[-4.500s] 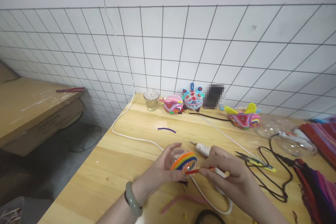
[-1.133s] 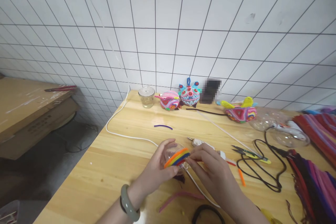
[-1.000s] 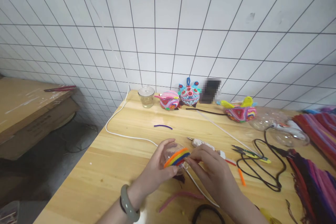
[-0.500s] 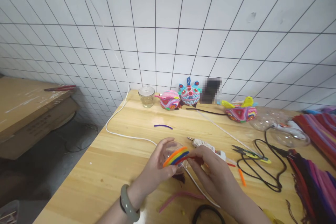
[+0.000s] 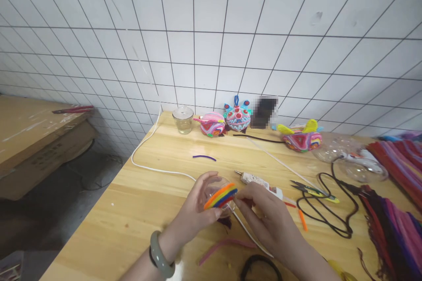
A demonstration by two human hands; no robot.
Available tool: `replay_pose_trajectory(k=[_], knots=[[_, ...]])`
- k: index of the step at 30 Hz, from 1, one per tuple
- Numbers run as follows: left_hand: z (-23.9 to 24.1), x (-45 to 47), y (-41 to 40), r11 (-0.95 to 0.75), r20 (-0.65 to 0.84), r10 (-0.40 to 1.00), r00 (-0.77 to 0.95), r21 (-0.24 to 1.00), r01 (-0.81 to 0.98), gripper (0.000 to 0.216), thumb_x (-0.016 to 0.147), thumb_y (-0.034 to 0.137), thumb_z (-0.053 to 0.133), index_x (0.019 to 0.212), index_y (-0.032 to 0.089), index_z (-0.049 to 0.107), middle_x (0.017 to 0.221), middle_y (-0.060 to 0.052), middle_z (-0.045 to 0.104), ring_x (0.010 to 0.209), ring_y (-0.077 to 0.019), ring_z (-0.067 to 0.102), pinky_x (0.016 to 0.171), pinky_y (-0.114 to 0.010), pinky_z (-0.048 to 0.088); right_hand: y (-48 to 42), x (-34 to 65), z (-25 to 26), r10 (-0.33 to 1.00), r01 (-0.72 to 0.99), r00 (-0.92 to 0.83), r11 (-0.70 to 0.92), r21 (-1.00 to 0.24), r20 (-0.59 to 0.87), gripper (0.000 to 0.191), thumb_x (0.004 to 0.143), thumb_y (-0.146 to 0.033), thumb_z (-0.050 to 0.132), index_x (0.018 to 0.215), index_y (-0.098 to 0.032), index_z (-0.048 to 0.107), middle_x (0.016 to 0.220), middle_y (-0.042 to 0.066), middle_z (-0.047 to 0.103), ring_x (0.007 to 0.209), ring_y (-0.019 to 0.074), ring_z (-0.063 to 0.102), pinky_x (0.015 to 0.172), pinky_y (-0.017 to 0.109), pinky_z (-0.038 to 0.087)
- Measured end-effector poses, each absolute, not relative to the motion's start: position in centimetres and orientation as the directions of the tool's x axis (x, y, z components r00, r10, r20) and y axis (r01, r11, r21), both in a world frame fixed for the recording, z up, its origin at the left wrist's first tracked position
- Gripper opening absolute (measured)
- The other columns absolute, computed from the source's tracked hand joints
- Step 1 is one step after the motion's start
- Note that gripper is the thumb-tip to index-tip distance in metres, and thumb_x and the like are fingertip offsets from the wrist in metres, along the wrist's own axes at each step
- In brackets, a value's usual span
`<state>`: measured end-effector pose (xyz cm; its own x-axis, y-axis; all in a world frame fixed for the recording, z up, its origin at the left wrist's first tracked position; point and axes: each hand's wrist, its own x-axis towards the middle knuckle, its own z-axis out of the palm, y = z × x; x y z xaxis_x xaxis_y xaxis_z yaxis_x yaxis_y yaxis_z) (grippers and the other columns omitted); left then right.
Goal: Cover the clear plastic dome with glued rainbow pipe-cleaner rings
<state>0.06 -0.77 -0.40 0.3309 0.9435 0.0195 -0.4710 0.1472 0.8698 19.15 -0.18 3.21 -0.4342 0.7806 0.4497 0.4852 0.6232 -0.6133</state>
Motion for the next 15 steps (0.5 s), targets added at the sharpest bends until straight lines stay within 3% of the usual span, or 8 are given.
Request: replay_pose_trajectory(k=[15], knots=[[-0.42,0.13,-0.65,0.145,0.015,0.944,0.329,0.878,-0.456,0.064,0.070,0.037,0.083,0.125,0.031,0.052,0.122,-0.007,0.056,0.109,-0.0232,0.056,0.093,-0.037,0.043,-0.20,19.15,3.87,0.825,0.462,-0.432,0.549,-0.696,0.364,0.014,0.094,-0.013,0.054,0.086,-0.025,0.056,0.074,-0.002,0.057,0.066,0.0144,0.052,0.060,0.025,0.040]])
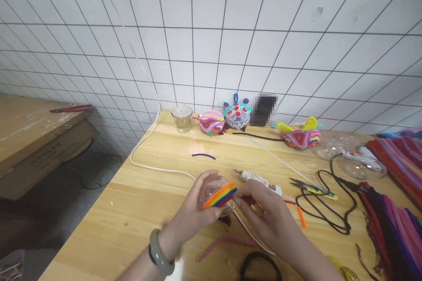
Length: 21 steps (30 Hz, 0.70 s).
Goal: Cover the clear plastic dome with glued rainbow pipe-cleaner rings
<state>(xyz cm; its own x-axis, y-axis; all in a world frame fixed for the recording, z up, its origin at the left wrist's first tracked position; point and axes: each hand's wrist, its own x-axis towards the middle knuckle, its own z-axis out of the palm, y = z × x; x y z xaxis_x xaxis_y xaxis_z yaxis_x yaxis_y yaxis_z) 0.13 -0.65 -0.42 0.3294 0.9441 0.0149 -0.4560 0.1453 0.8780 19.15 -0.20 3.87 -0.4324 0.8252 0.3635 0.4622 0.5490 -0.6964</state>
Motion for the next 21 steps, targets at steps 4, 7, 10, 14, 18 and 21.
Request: replay_pose_trajectory(k=[4,7,10,14,18,21], knots=[[-0.3,0.1,-0.7,0.158,0.003,0.940,0.340,0.882,-0.445,0.065,0.070,0.038,0.082,0.126,0.031,0.050,0.123,-0.007,0.056,0.110,-0.0230,0.056,0.094,-0.036,0.042,-0.1,19.1,4.1,0.834,0.464,-0.429,0.533,-0.707,0.347,0.014,0.093,-0.014,0.054,0.085,-0.024,0.057,0.072,-0.002,0.057,0.064,0.0145,0.051,0.059,0.025,0.039],[-0.2,0.1,-0.7,0.155,0.012,0.936,0.351,0.883,-0.443,0.064,0.071,0.038,0.081,0.126,0.031,0.049,0.118,-0.006,0.059,0.109,-0.0220,0.057,0.094,-0.036,0.042,-0.1,19.2,4.2,0.854,0.478,-0.423,0.493,-0.727,0.302,0.014,0.093,-0.016,0.053,0.083,-0.023,0.058,0.072,-0.001,0.057,0.065,0.0145,0.051,0.060,0.025,0.040],[-0.2,0.1,-0.7,0.155,0.014,0.933,0.360,0.887,-0.434,0.064,0.072,0.037,0.081,0.126,0.030,0.049,0.118,-0.006,0.059,0.108,-0.0219,0.057,0.094,-0.035,0.043,0.0,19.2,4.2,0.891,0.495,-0.402,0.404,-0.769,0.210,0.014,0.092,-0.019,0.053,0.081,-0.022,0.060,0.071,-0.001,0.058,0.065,0.0151,0.052,0.061,0.026,0.042],[-0.2,0.1,-0.8,0.164,0.002,0.930,0.367,0.893,-0.420,0.064,0.072,0.036,0.081,0.127,0.029,0.048,0.122,-0.007,0.058,0.111,-0.0232,0.057,0.094,-0.036,0.043,0.1,19.1,4.0,0.943,0.476,-0.330,0.204,-0.855,0.041,0.012,0.088,-0.026,0.055,0.079,-0.021,0.062,0.070,0.001,0.060,0.065,0.0168,0.055,0.059,0.028,0.044],[-0.3,0.0,-0.8,0.161,0.006,0.928,0.372,0.895,-0.417,0.064,0.073,0.036,0.080,0.127,0.029,0.048,0.121,-0.007,0.059,0.109,-0.0225,0.058,0.092,-0.035,0.044,0.4,19.3,3.4,0.952,0.366,-0.300,0.058,-0.929,-0.059,0.012,0.085,-0.031,0.059,0.080,-0.021,0.062,0.074,0.003,0.064,0.070,0.0188,0.060,0.064,0.031,0.048],[-0.3,0.1,-0.8,0.174,-0.013,0.929,0.369,0.897,-0.407,0.065,0.072,0.037,0.081,0.127,0.030,0.048,0.122,-0.007,0.058,0.110,-0.0223,0.058,0.092,-0.034,0.044,0.6,19.6,3.1,0.944,0.302,-0.313,-0.001,-0.953,-0.100,0.012,0.083,-0.032,0.063,0.079,-0.021,0.063,0.073,0.002,0.066,0.069,0.0176,0.059,0.063,0.029,0.047]])
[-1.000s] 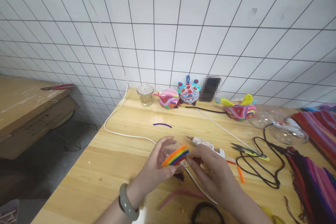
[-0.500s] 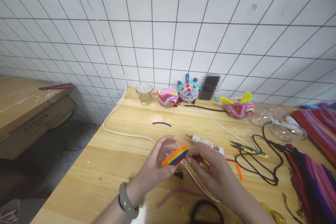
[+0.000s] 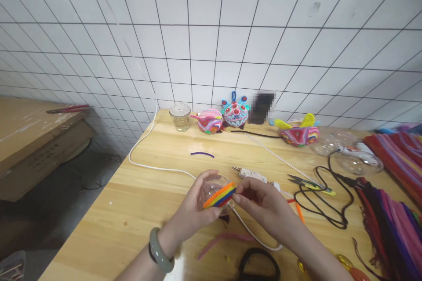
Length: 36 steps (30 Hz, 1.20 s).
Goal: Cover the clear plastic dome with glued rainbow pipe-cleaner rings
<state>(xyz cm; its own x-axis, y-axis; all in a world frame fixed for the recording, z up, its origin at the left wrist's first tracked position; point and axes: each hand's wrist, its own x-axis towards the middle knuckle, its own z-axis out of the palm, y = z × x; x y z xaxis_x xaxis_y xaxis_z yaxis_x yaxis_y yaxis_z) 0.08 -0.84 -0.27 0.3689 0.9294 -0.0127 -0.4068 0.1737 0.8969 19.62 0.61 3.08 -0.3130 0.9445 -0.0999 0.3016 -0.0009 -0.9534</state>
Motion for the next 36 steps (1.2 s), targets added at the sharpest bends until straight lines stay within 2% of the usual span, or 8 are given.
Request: replay_pose_trajectory(k=[5,10,18,25,31,36], knots=[[-0.5,0.2,-0.8,0.186,-0.027,0.932,0.361,0.892,-0.412,0.064,0.070,0.036,0.082,0.125,0.029,0.052,0.124,-0.008,0.058,0.113,-0.0247,0.057,0.094,-0.037,0.045,0.9,19.5,3.3,0.934,0.195,-0.331,-0.073,-0.978,-0.136,0.020,0.080,-0.038,0.071,0.076,-0.021,0.061,0.069,-0.001,0.063,0.065,0.0145,0.056,0.061,0.026,0.046],[-0.9,0.2,-0.5,0.206,-0.043,0.934,0.355,0.876,-0.436,0.058,0.071,0.027,0.081,0.124,0.027,0.055,0.122,-0.008,0.062,0.114,-0.0254,0.058,0.095,-0.037,0.046,1.2,19.1,3.6,0.931,0.104,-0.330,-0.128,-0.986,-0.156,0.036,0.070,-0.049,0.078,0.076,-0.020,0.057,0.068,-0.003,0.058,0.064,0.0134,0.054,0.061,0.026,0.045],[-1.0,0.7,-0.5,0.328,-0.144,0.920,0.366,0.793,-0.513,0.056,0.066,0.023,0.082,0.118,0.025,0.062,0.112,-0.005,0.068,0.105,-0.0232,0.061,0.092,-0.036,0.047,1.8,19.4,3.1,0.912,0.113,-0.352,-0.180,-0.977,-0.208,0.039,0.066,-0.049,0.081,0.075,-0.020,0.056,0.064,-0.005,0.053,0.058,0.0111,0.047,0.054,0.024,0.037],[-0.4,1.1,-0.7,0.438,-0.263,0.887,0.378,0.736,-0.516,0.054,0.064,0.021,0.080,0.115,0.024,0.062,0.110,-0.005,0.067,0.098,-0.0227,0.062,0.086,-0.036,0.046,2.1,19.4,2.8,0.910,0.155,-0.336,-0.202,-0.967,-0.244,0.036,0.069,-0.047,0.077,0.078,-0.020,0.055,0.058,-0.008,0.048,0.054,0.0101,0.041,0.053,0.024,0.031],[-0.4,1.0,-0.7,0.455,-0.259,0.872,0.416,0.742,-0.491,0.049,0.069,0.024,0.076,0.115,0.023,0.060,0.110,-0.007,0.063,0.093,-0.0232,0.062,0.076,-0.035,0.049,2.1,19.6,2.6,0.906,0.173,-0.328,-0.221,-0.960,-0.268,0.032,0.070,-0.044,0.076,0.078,-0.020,0.056,0.055,-0.009,0.047,0.052,0.0098,0.039,0.052,0.024,0.028],[-0.5,1.0,-0.7,0.428,-0.235,0.883,0.406,0.756,-0.495,0.045,0.071,0.025,0.077,0.113,0.022,0.061,0.110,-0.007,0.064,0.097,-0.0219,0.060,0.084,-0.034,0.046,2.3,19.6,2.6,0.898,0.170,-0.329,-0.247,-0.954,-0.291,0.037,0.068,-0.047,0.078,0.080,-0.020,0.056,0.057,-0.008,0.049,0.053,0.0099,0.041,0.052,0.024,0.030]])
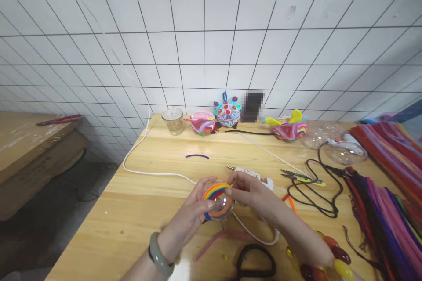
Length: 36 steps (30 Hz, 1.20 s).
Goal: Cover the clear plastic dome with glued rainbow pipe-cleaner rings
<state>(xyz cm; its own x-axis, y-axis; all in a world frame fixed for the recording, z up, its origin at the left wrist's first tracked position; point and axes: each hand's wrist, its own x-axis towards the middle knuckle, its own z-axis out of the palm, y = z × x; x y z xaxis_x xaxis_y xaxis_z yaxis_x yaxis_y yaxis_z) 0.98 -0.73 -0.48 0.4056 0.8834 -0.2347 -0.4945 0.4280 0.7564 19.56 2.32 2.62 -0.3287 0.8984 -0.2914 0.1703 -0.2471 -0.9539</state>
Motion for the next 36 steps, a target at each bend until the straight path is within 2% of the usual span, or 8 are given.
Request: replay_pose_trajectory(k=[4,10,14,21,25,31,36], knots=[[-0.5,1.0,-0.8,0.395,-0.206,0.900,0.384,0.758,-0.519,0.050,0.070,0.024,0.078,0.117,0.023,0.060,0.113,-0.007,0.066,0.104,-0.0238,0.060,0.092,-0.037,0.043,2.3,19.5,2.8,0.889,0.167,-0.337,-0.266,-0.949,-0.309,0.038,0.069,-0.049,0.077,0.086,-0.019,0.058,0.066,-0.005,0.058,0.058,0.0110,0.048,0.053,0.023,0.035],[-0.6,1.0,-0.9,0.326,-0.153,0.927,0.343,0.781,-0.533,0.058,0.069,0.025,0.080,0.122,0.028,0.058,0.120,-0.007,0.066,0.113,-0.0268,0.059,0.100,-0.041,0.041,1.9,19.5,3.3,0.886,0.152,-0.338,-0.280,-0.948,-0.316,0.038,0.072,-0.050,0.074,0.095,-0.022,0.062,0.091,0.001,0.065,0.075,0.0152,0.061,0.058,0.024,0.044],[-0.8,0.9,-0.9,0.289,-0.117,0.935,0.334,0.795,-0.533,0.065,0.070,0.023,0.080,0.130,0.030,0.054,0.127,-0.007,0.065,0.121,-0.0283,0.056,0.103,-0.042,0.040,1.7,19.4,3.6,0.864,0.121,-0.353,-0.337,-0.934,-0.358,0.047,0.070,-0.054,0.075,0.102,-0.023,0.060,0.100,0.003,0.066,0.079,0.0165,0.065,0.063,0.027,0.049],[-0.9,0.8,-0.9,0.265,-0.074,0.933,0.353,0.803,-0.533,0.066,0.074,0.027,0.078,0.134,0.032,0.052,0.132,-0.008,0.063,0.124,-0.0295,0.054,0.106,-0.045,0.039,1.5,19.1,4.0,0.846,0.031,-0.377,-0.396,-0.918,-0.378,0.061,0.066,-0.059,0.077,0.114,-0.023,0.062,0.116,0.008,0.068,0.089,0.0213,0.069,0.071,0.033,0.054],[-1.0,0.6,-0.9,0.275,-0.086,0.929,0.361,0.812,-0.515,0.067,0.074,0.027,0.079,0.135,0.032,0.052,0.134,-0.008,0.060,0.125,-0.0310,0.054,0.106,-0.048,0.039,1.5,19.2,3.9,0.843,0.009,-0.402,-0.386,-0.923,-0.356,0.063,0.067,-0.058,0.077,0.116,-0.022,0.064,0.118,0.010,0.069,0.088,0.0214,0.070,0.076,0.035,0.055],[-0.7,0.2,-0.8,0.288,-0.071,0.908,0.413,0.822,-0.492,0.074,0.071,0.030,0.082,0.137,0.033,0.050,0.136,-0.009,0.058,0.130,-0.0321,0.050,0.110,-0.049,0.034,1.6,19.5,3.3,0.845,-0.028,-0.401,-0.397,-0.918,-0.353,0.058,0.069,-0.052,0.079,0.116,-0.022,0.064,0.108,0.007,0.074,0.089,0.0221,0.071,0.076,0.036,0.055],[-0.8,0.2,-0.5,0.243,-0.086,0.929,0.359,0.875,-0.419,0.078,0.068,0.052,0.079,0.136,0.026,0.052,0.137,-0.014,0.058,0.129,-0.0343,0.051,0.110,-0.049,0.035,1.6,19.5,3.3,0.853,0.019,-0.383,-0.377,-0.926,-0.355,0.055,0.070,-0.050,0.078,0.115,-0.021,0.064,0.109,0.007,0.074,0.089,0.0223,0.072,0.072,0.034,0.056]])
